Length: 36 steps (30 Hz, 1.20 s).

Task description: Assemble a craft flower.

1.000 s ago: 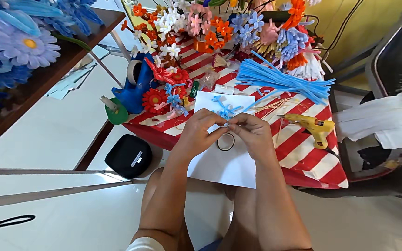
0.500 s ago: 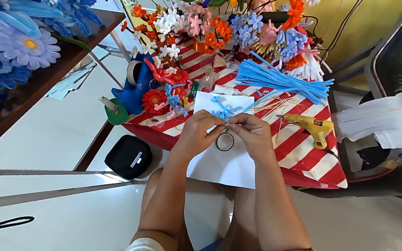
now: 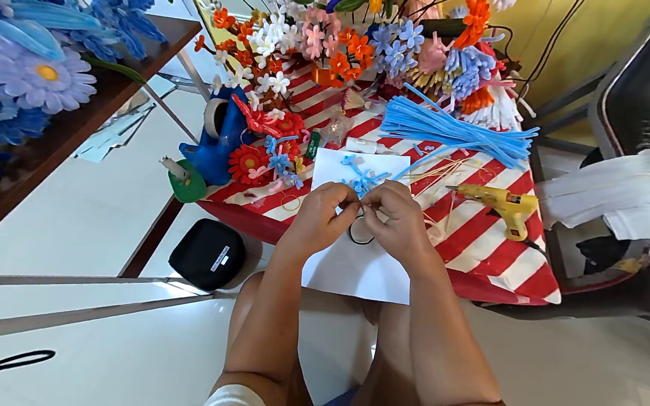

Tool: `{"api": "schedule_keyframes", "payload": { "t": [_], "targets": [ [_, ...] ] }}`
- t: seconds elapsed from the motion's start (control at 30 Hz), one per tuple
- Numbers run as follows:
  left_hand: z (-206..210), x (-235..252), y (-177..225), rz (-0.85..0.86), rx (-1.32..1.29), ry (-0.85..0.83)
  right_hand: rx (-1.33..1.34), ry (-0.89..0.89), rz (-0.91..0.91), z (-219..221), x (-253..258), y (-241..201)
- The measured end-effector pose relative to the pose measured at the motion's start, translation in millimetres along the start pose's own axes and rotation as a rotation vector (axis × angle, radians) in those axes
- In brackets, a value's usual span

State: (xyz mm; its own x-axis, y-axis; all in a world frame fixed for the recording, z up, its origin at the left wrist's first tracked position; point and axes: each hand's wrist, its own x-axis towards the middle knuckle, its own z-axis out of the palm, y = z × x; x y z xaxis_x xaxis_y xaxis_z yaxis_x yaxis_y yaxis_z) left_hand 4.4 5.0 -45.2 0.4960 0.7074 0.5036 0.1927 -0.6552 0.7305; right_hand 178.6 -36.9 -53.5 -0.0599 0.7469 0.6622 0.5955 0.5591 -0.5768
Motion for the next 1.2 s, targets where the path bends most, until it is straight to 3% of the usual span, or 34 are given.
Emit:
{"api": "schedule_keyframes", "payload": {
  "t": [0.23,0.37,0.57,1.2],
  "targets": [
    [-1,1,-1,-0.038,0.058,0.056,-0.032,-0.037,0.069,-1,0,1],
    [-4,2,-10,0.181,0.267,0.140,0.026,-0.069,0.143,-6,0,2],
    [3,2,-11,0.347,0.260,0.156,0.064,-0.094,0.158,-3,-1,1],
    [8,12,-9,0.155,0.132,-0.022,-0.056,0.043,0.013,2,1,5]
  ]
}}
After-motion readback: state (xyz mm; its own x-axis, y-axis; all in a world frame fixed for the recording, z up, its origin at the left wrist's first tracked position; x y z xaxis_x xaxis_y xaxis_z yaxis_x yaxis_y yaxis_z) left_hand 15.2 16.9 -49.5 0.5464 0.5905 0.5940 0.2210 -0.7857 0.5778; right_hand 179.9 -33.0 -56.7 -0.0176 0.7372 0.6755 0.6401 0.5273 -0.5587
